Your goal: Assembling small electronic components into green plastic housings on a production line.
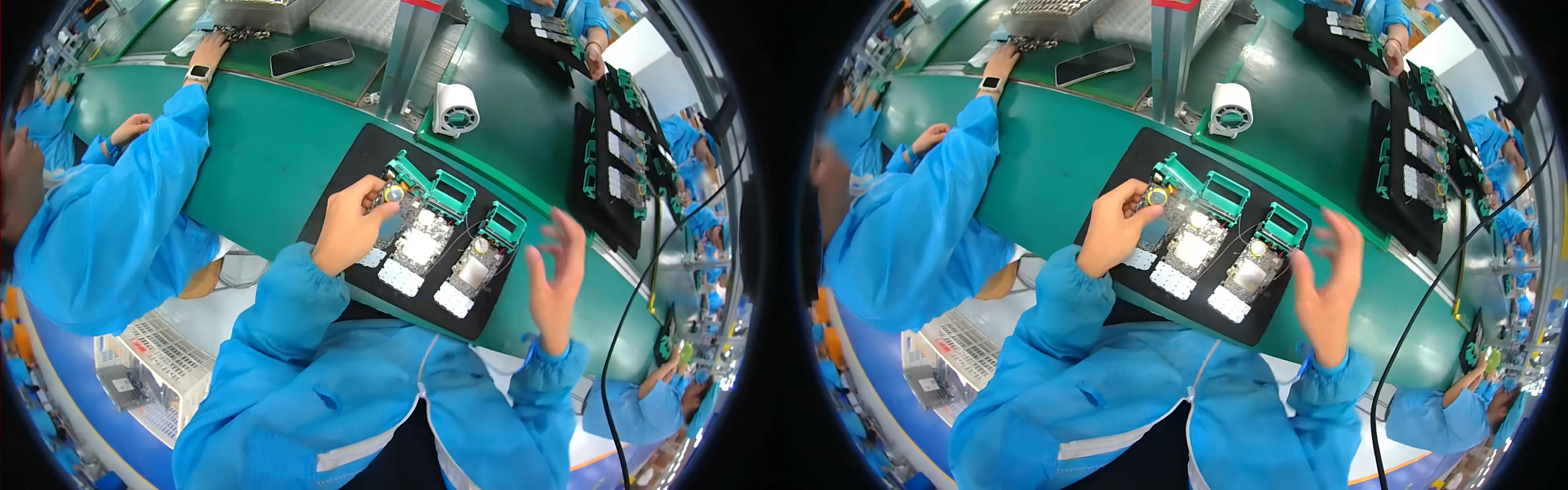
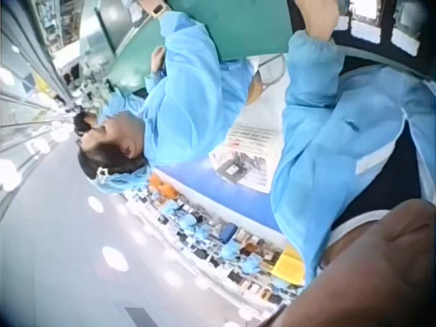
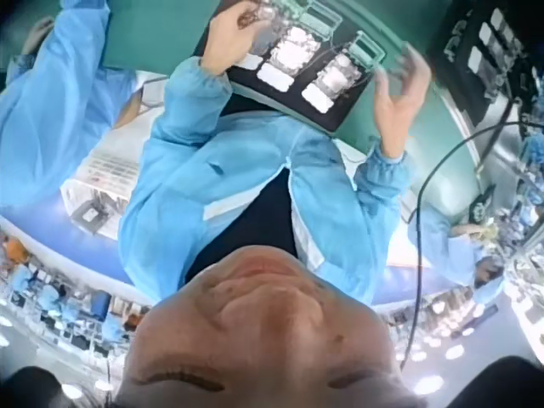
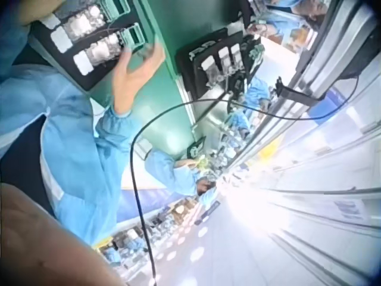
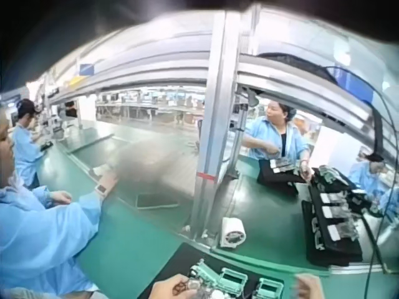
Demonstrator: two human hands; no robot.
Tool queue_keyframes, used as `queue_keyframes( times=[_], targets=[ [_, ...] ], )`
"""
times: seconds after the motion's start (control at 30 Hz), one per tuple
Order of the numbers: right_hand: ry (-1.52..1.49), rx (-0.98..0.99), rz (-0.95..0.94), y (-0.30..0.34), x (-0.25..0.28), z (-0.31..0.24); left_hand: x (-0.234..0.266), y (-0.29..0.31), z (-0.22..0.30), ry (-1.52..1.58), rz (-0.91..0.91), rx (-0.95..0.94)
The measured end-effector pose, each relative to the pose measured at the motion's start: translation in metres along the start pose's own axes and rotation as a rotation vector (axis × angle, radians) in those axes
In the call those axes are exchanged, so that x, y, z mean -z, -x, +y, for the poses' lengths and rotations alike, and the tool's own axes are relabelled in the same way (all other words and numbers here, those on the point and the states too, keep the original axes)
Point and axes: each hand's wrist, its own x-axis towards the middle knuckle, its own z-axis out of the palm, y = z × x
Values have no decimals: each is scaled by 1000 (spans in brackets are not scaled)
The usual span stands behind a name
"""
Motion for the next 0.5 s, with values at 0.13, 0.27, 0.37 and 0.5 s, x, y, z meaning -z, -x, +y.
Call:
queue_keyframes(
  times=[0.13,0.27,0.37,0.5],
  targets=[
    [-29,300,-453,-72,-42,-37,-2,23,18,46,-39,-42],
    [-123,362,-1003,-107,-65,-39,-9,44,15,35,49,-155],
    [-102,357,-1096,-110,-78,-37,-7,49,19,87,66,-249],
    [-158,438,-998,-110,-82,-36,1,46,16,84,10,-284]
  ],
)
